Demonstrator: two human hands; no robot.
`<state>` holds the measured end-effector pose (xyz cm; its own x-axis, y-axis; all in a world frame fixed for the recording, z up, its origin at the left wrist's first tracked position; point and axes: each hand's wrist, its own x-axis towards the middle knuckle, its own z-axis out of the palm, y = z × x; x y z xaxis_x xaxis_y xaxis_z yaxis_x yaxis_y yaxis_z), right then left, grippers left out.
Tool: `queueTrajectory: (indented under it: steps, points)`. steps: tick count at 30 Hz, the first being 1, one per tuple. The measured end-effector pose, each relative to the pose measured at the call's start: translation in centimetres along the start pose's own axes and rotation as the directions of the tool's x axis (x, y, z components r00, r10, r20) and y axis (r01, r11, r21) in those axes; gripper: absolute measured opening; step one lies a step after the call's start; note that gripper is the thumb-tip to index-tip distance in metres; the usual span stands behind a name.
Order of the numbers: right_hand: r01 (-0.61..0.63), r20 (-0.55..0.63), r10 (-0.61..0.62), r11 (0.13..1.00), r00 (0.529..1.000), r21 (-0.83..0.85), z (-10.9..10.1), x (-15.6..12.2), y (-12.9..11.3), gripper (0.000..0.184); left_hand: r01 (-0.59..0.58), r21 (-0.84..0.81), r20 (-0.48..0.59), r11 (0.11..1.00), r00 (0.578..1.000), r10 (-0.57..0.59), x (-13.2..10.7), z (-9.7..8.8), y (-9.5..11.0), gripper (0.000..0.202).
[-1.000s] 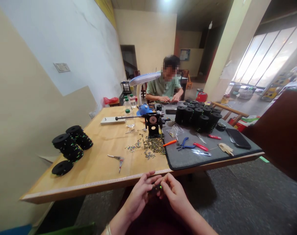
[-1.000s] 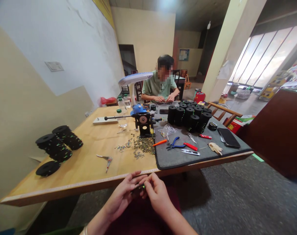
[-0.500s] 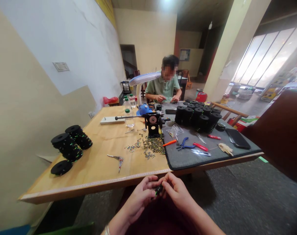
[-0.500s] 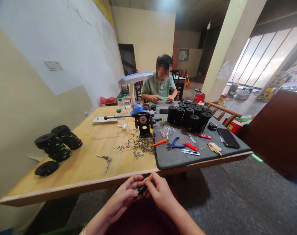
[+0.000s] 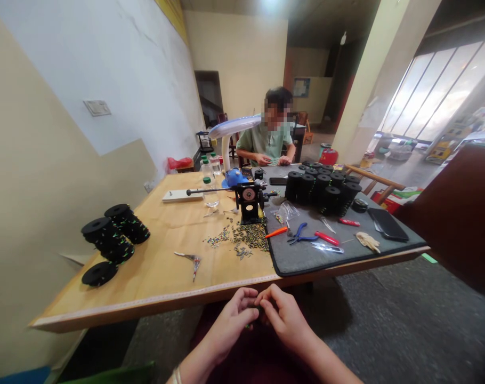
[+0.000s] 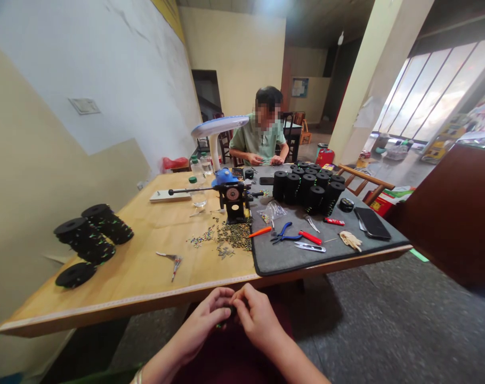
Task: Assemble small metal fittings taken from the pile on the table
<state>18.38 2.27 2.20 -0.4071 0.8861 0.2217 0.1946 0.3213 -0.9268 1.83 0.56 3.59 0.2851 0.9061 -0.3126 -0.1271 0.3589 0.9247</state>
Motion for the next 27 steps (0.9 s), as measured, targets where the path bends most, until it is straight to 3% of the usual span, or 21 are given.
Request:
queueTrajectory:
  steps: [18, 23, 27]
  points:
    - [0.009, -0.004, -0.009, 1.000, 1.000, -0.027, 0.5, -0.2, -0.7, 0.021, -0.079, -0.009, -0.027, 0.997, 0.997, 0.078, 0.3, 0.3, -0.8, 0.012]
    - [0.023, -0.026, -0.024, 1.000, 0.999, -0.020, 0.5, 0.0, -0.7, 0.024, -0.082, -0.013, -0.088, 0.997, 0.993, 0.081, 0.4, 0.3, -1.0, 0.018]
    - [0.026, -0.048, -0.026, 1.000, 0.999, 0.013, 0.3, 0.4, -0.5, 0.029, -0.091, -0.102, -0.049, 0.991, 0.995, 0.086, 0.8, 0.1, -1.6, 0.025]
